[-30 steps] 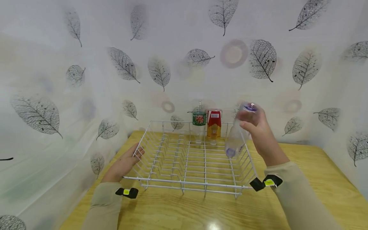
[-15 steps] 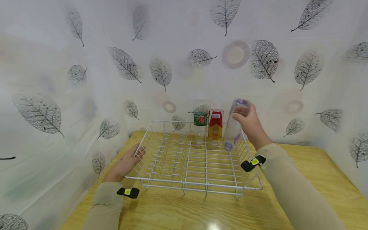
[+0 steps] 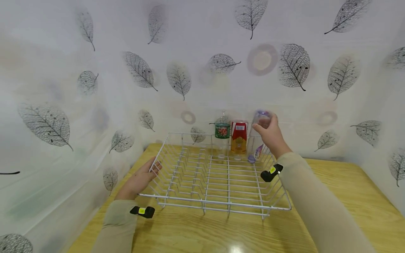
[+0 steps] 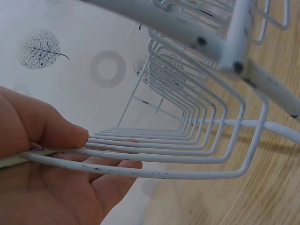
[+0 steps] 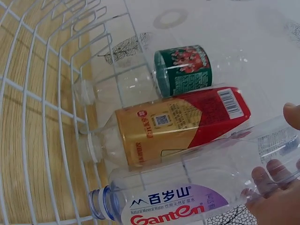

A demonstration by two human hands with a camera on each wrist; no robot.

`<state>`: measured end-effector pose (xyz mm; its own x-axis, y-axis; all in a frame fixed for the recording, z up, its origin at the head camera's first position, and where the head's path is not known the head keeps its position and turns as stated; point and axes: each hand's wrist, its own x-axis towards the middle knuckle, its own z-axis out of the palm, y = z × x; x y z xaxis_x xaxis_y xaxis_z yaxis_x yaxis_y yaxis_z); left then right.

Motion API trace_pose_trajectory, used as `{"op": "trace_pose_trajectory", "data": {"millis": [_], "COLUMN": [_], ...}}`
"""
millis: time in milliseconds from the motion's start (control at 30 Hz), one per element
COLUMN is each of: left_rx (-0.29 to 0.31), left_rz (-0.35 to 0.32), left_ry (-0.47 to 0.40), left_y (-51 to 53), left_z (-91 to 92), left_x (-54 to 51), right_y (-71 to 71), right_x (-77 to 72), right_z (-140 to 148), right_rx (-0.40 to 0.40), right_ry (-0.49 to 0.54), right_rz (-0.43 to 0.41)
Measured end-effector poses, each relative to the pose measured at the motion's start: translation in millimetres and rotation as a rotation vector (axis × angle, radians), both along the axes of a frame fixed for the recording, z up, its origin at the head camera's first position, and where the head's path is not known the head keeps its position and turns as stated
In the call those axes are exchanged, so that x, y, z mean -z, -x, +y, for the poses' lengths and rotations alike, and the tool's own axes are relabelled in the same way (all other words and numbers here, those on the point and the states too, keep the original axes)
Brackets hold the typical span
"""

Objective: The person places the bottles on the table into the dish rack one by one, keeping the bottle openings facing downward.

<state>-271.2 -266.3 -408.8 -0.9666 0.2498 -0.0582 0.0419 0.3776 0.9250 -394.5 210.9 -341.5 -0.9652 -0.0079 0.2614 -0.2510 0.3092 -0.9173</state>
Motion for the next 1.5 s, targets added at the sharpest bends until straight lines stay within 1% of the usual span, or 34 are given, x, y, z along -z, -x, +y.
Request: {"op": "trace_pose_trajectory", "data": {"millis": [100,233,400,633,800,967,1167,1300,1400,1500], "left_rx": [-0.001,-0.007,-0.01,-0.019,-0.005,-0.007,-0.011,-0.021,-0.045,-0.069], "left_rz": [0.005,-0.006,-0.007,0.002,0.001,-0.002,-0.002,0.009,0.008,0.001], "left_ry": [0.01,0.007,-0.002,0.008,0.004,0.011,0.015,0.052,0.105,0.167], "left_y": [-0.7,-1.0,0.0,0.2,-1.2,-2.5,-0.7,-0.5,-2.2,-4.7], "left_z": [-0.2,-0.8,-2.0,-2.9,-2.8,-0.8,1.4,1.0,0.1,-1.2], "left_x": [-0.2,0.4,3.5,5.1,4.8,5.1,5.9,4.2,2.4,1.3], "right_y": [4.1,9.5,15.9,20.0,22.4,20.4,16.2,11.9,7.1,0.6], "right_x": [3.8,7.7,10.8,8.5,8.2,9.5,10.2,8.3,5.6,3.3], "right_z": [1,2,4,1,1,3,5,7,9,11], "right_rx": [0.013,0.031,0.04,0.029,0.024,0.015,0.0,-0.01,-0.015,-0.018], "right_ry": [-0.013,-0.013,-0.023,-0.074,-0.112,-0.171,-0.194,-0.205,-0.218,-0.253], "right_rz": [0.002,0.002,-0.024,-0.07,-0.104,-0.143,-0.143,-0.14,-0.123,-0.111]}}
